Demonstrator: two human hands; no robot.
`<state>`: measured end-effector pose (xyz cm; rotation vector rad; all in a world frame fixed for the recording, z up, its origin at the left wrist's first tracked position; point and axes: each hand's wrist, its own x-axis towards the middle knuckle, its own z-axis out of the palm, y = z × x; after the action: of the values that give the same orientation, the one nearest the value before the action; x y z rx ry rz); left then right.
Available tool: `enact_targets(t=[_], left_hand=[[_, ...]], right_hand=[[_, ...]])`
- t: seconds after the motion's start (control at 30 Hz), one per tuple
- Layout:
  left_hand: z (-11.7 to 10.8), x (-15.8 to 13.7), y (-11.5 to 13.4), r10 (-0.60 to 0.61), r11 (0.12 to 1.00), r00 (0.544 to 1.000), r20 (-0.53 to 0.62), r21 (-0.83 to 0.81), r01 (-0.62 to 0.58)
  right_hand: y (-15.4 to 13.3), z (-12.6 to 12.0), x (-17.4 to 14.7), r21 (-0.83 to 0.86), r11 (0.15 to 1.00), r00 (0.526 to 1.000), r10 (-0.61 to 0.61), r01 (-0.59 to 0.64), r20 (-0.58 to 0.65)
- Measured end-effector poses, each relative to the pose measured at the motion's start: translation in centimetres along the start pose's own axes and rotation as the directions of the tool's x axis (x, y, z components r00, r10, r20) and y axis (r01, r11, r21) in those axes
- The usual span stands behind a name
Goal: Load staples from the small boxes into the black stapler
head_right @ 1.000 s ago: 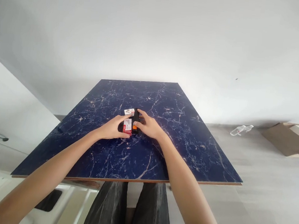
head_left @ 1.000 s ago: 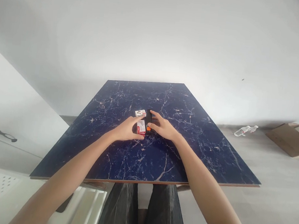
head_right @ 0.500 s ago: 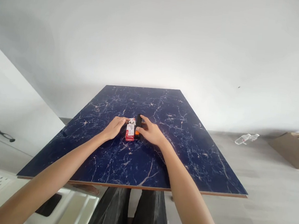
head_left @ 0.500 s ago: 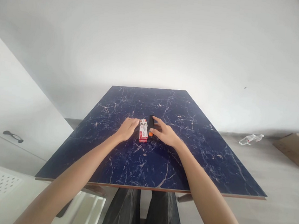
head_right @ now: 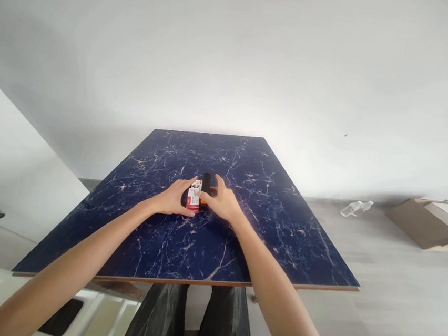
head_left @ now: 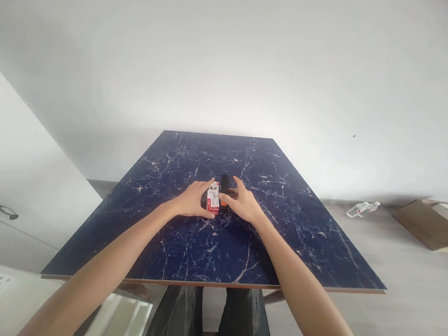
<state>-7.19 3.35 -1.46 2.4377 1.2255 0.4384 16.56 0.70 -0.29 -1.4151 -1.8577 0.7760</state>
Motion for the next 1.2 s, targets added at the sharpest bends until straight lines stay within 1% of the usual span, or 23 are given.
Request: enact_targets(t=[0.07, 0.1, 0.17, 0.2, 0.27, 0.3, 0.4, 0.5, 0.57, 0.63, 0.7, 0.73, 0.8, 0.83, 0.87, 0.9, 0.93, 0.97, 1.0, 1.07, 1.13, 1.17, 1.2], left_hand=[[0.3, 0.7, 0.0, 0.021, 1.000, 0.999, -0.025, 0.012, -0.021], [0.5, 1.3, 0.1, 0.033, 0.999, 0.999, -0.032, 0.020, -0.032], [1.3, 3.3, 0.7, 0.052, 0.998, 0.998, -0.031, 0.041, -0.051], [1.8, 4.7, 1.3, 0.061, 0.997, 0.998, -0.030, 0.053, -0.060], [3.3, 8.1, 3.2, 0.084, 0.994, 0.996, -0.026, 0.074, -0.082], [4.2, 10.1, 4.5, 0.096, 0.992, 0.995, -0.030, 0.083, -0.093], [7.3, 16.8, 9.0, 0.115, 0.989, 0.993, -0.028, 0.100, -0.111], [10.0, 22.7, 13.0, 0.125, 0.988, 0.992, -0.020, 0.092, -0.123], [11.2, 25.3, 14.3, 0.145, 0.987, 0.989, 0.004, 0.074, -0.145], [12.1, 26.7, 14.5, 0.179, 0.983, 0.983, 0.036, 0.038, -0.180], [12.5, 26.8, 14.2, 0.203, 0.979, 0.979, 0.029, -0.002, -0.203], [12.6, 26.5, 14.0, 0.211, 0.977, 0.977, -0.007, -0.022, -0.211], [12.3, 25.4, 13.6, 0.210, 0.974, 0.967, -0.145, -0.052, -0.219], [12.0, 24.5, 13.5, 0.204, 0.973, 0.951, -0.234, -0.063, -0.224], [11.7, 23.6, 13.3, 0.196, 0.971, 0.927, -0.319, -0.070, -0.229], [11.2, 22.5, 13.1, 0.187, 0.970, 0.902, -0.388, -0.072, -0.232], [10.6, 21.2, 12.7, 0.179, 0.971, 0.881, -0.438, -0.065, -0.229], [9.9, 19.7, 12.2, 0.172, 0.974, 0.868, -0.466, -0.052, -0.221], [9.2, 18.2, 11.5, 0.168, 0.977, 0.863, -0.476, -0.034, -0.208], [7.6, 14.8, 9.8, 0.158, 0.985, 0.872, -0.462, 0.017, -0.170], [6.1, 11.5, 7.7, 0.123, 0.992, 0.895, -0.429, 0.069, -0.103], [5.4, 10.1, 6.7, 0.089, 0.994, 0.906, -0.414, 0.099, -0.052], [4.9, 8.8, 5.8, 0.048, 0.992, 0.916, -0.397, 0.127, 0.003]], right_hand=[[-0.1, 0.5, 0.1, -0.093, 0.992, 0.990, 0.075, -0.086, -0.118], [0.0, 0.5, 0.2, -0.132, 0.985, 0.982, 0.092, -0.114, -0.163], [0.8, -0.1, 0.5, -0.188, 0.971, 0.969, 0.105, -0.148, -0.222], [1.5, -0.7, 0.7, -0.208, 0.964, 0.962, 0.112, -0.166, -0.249], [3.4, -2.8, 0.9, -0.242, 0.941, 0.934, 0.149, -0.235, -0.324], [4.6, -4.2, 1.0, -0.254, 0.925, 0.910, 0.176, -0.284, -0.374], [8.5, -8.8, 0.9, -0.240, 0.878, 0.818, 0.242, -0.413, -0.523], [11.9, -12.7, 1.0, -0.153, 0.867, 0.746, 0.304, -0.474, -0.592], [13.7, -14.2, 1.2, -0.123, 0.859, 0.714, 0.323, -0.497, -0.621], [14.9, -14.7, 1.6, -0.110, 0.855, 0.674, 0.313, -0.506, -0.669], [15.3, -14.6, 1.8, -0.106, 0.862, 0.618, 0.264, -0.495, -0.740], [15.2, -14.4, 1.8, -0.107, 0.870, 0.582, 0.226, -0.482, -0.781], [14.4, -14.0, 1.5, -0.147, 0.889, 0.513, 0.109, -0.434, -0.852], [13.8, -13.8, 1.3, -0.180, 0.900, 0.490, 0.042, -0.397, -0.871], [12.9, -13.4, 1.0, -0.222, 0.909, 0.483, -0.026, -0.353, -0.875], [12.0, -13.0, 0.7, -0.272, 0.913, 0.494, -0.093, -0.305, -0.865], [11.1, -12.4, 0.4, -0.329, 0.910, 0.525, -0.157, -0.252, -0.837], [10.1, -11.6, 0.2, -0.384, 0.902, 0.570, -0.212, -0.199, -0.794], [9.1, -10.6, 0.2, -0.433, 0.890, 0.627, -0.256, -0.144, -0.736], [7.4, -8.2, 0.4, -0.497, 0.867, 0.751, -0.312, -0.025, -0.581], [5.9, -5.4, 1.2, -0.512, 0.851, 0.860, -0.343, 0.115, -0.377], [5.2, -4.0, 1.7, -0.507, 0.843, 0.898, -0.353, 0.182, -0.263], [4.5, -2.8, 2.2, -0.500, 0.835, 0.921, -0.353, 0.230, -0.165]])
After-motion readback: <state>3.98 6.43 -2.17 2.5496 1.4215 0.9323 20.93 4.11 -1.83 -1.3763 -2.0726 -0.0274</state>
